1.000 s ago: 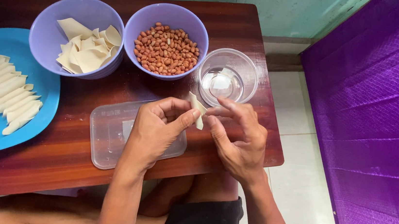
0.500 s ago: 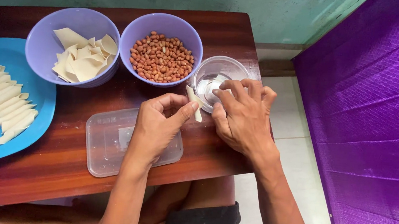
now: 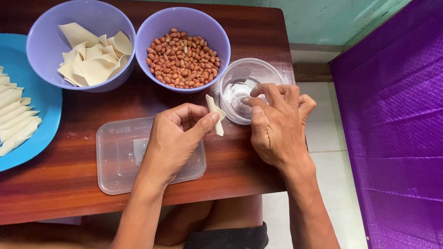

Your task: The person sits on the floor and folds square wrappers around peanuts to make dumplings. They place peanuts onto the wrapper, fold it into a cone shape, and seal the edges with water from a small container. The finished dumplings are placed on a blue plate.

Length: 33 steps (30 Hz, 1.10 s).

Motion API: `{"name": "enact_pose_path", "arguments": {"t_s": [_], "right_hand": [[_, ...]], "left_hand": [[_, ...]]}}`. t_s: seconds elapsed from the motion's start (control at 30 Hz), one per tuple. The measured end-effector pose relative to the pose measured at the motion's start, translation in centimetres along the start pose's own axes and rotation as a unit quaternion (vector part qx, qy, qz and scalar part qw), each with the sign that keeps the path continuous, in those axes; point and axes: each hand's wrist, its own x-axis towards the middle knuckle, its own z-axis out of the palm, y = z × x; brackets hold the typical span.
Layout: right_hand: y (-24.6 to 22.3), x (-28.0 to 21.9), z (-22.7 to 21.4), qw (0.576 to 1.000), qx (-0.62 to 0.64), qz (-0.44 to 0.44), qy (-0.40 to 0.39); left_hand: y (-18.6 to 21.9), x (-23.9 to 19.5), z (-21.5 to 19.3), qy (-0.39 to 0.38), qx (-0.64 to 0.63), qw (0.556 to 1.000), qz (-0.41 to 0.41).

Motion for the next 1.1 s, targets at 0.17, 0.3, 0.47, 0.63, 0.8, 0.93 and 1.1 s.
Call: {"name": "enact_pose_path", "arguments": {"t_s": [0.17, 0.3, 0.47, 0.63, 0.8, 0.93, 1.1], "right_hand": [[-1.4, -1.0, -1.9, 0.994, 0.089, 0.030, 0.058], [-2.7, -1.7, -2.5, 0.996, 0.020, -0.009, 0.088], [-2.1, -2.2, -1.6, 0.993, -0.008, -0.014, 0.115], [-2.2, -2.1, -1.0, 0.988, 0.040, -0.023, 0.144], [-3.3, -3.1, -0.7, 0.978, 0.078, -0.020, 0.190], [-6.0, -4.0, 0.8, 0.974, 0.104, -0.037, 0.198], [-7.8, -4.2, 2.4, 0.975, 0.086, -0.077, 0.188]], "left_hand": [[0.2, -0.5, -0.4, 0.004, -0.011, 1.000, -0.002], [-0.5, -0.6, -0.7, 0.002, -0.027, 1.000, -0.009], [-0.4, -1.2, -0.9, 0.005, -0.026, 1.000, -0.012], [-0.2, -1.7, -1.3, 0.008, -0.034, 0.999, -0.013], [-0.8, -2.1, -1.9, 0.013, -0.043, 0.999, -0.021], [-0.6, -2.9, -2.6, 0.017, -0.039, 0.999, -0.030], [-1.5, -3.4, -3.3, 0.019, -0.036, 0.999, -0.028]]}}
